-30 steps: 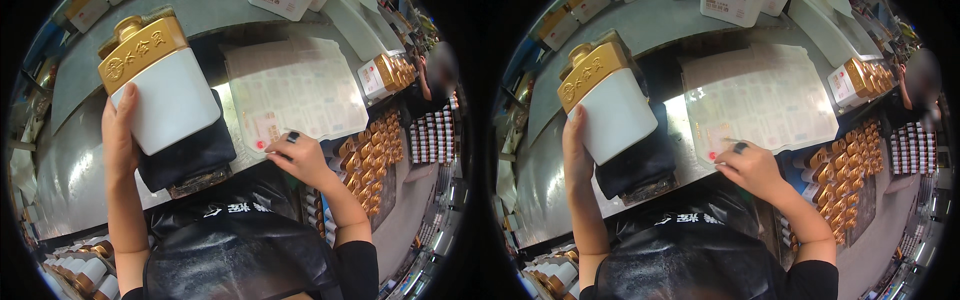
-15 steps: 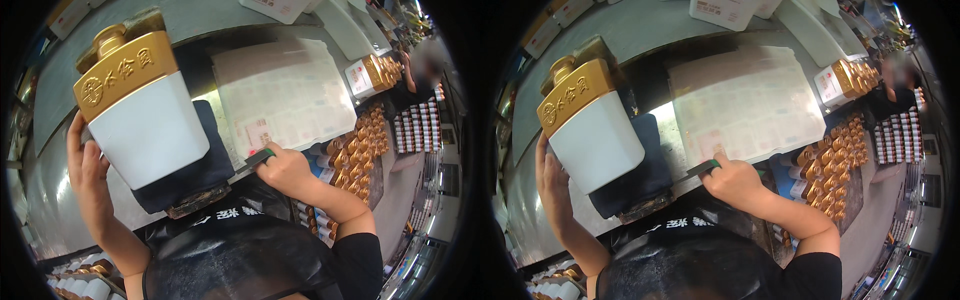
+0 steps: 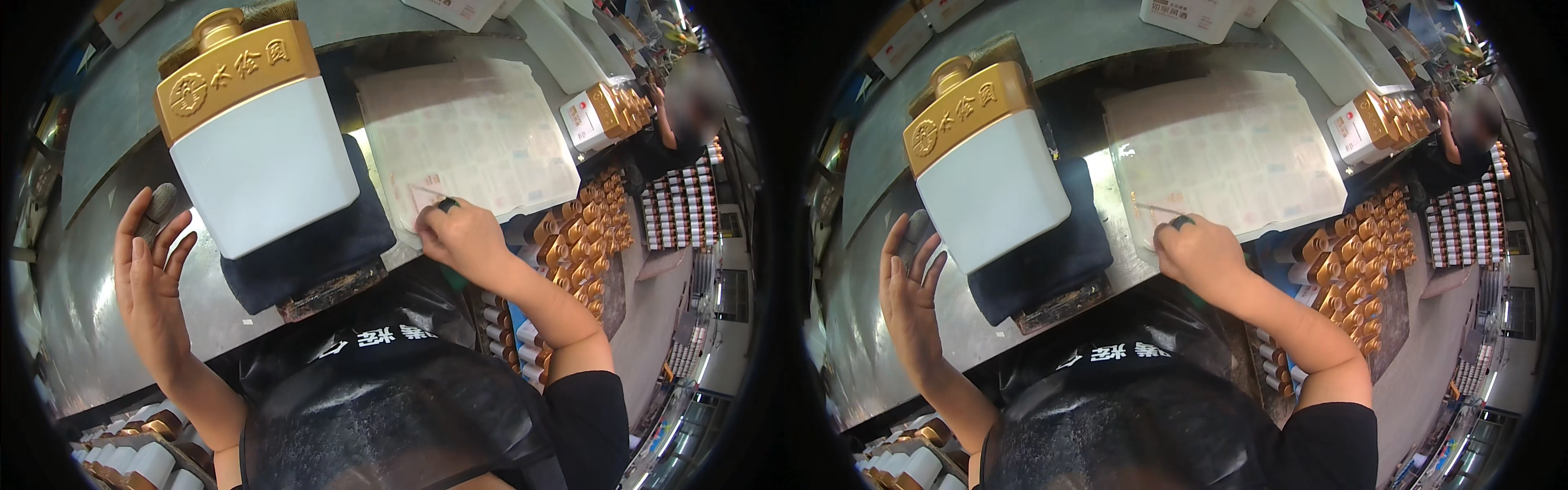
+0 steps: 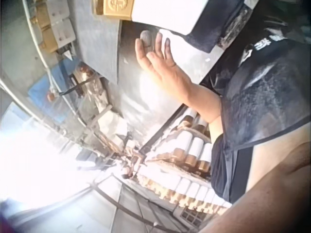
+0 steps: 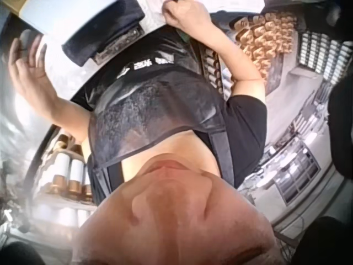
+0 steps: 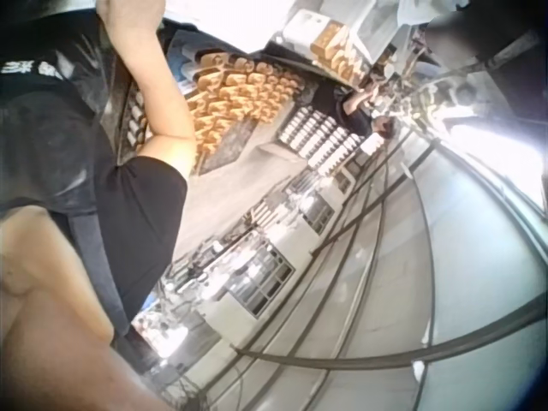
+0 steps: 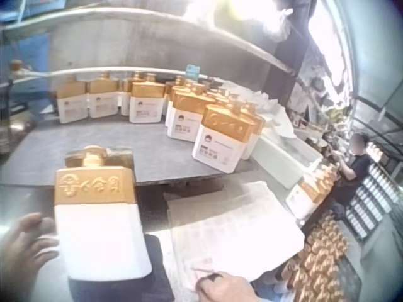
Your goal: The person picks up gold and white bottles from a nearby rack and applies printed labels to their sides using a green plastic squeegee tool. They smooth the labels, trim excess edges, and place the finished bottles onto a metal work surface.
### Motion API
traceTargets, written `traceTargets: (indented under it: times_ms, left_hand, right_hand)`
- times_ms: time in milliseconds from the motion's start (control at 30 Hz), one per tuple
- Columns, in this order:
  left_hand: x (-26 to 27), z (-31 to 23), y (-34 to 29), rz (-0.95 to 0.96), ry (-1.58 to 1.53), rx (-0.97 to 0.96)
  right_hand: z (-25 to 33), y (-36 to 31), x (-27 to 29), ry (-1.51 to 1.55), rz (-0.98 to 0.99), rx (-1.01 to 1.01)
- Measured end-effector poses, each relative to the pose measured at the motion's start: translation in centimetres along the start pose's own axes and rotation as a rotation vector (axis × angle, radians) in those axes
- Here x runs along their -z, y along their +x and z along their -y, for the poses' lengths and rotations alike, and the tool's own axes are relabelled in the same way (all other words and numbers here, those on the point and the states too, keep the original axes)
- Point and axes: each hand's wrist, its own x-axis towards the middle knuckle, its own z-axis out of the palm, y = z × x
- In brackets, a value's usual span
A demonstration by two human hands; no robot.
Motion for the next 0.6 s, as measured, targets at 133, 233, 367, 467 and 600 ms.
traceTargets:
  times_ms: [133, 233, 367, 467, 600]
  left_hand:
    - [0.4, -0.1, -0.8, 0.007, -0.032, 0.002]
    - [0.6, -0.3, -1.2, 0.024, -0.068, 0.010]
    - [1.2, -0.2, -1.6, -0.022, -0.069, 0.030]
    - [1.9, 0.4, -1.6, -0.058, -0.051, 0.035]
    - [3.0, 1.8, -0.7, -0.049, -0.066, 0.073]
  right_hand:
    - [-0.5, 0.4, 0.4, 0.192, 0.134, -0.122]
    - [-0.6, 0.6, 1.1, 0.310, 0.197, -0.200]
    - [-3.7, 0.7, 3.1, 0.333, 0.075, -0.414]
    - [-12.0, -0.5, 8.5, 0.004, -0.244, -0.748]
    - [-20.5, -3.8, 13.0, -0.573, -0.163, -0.928]
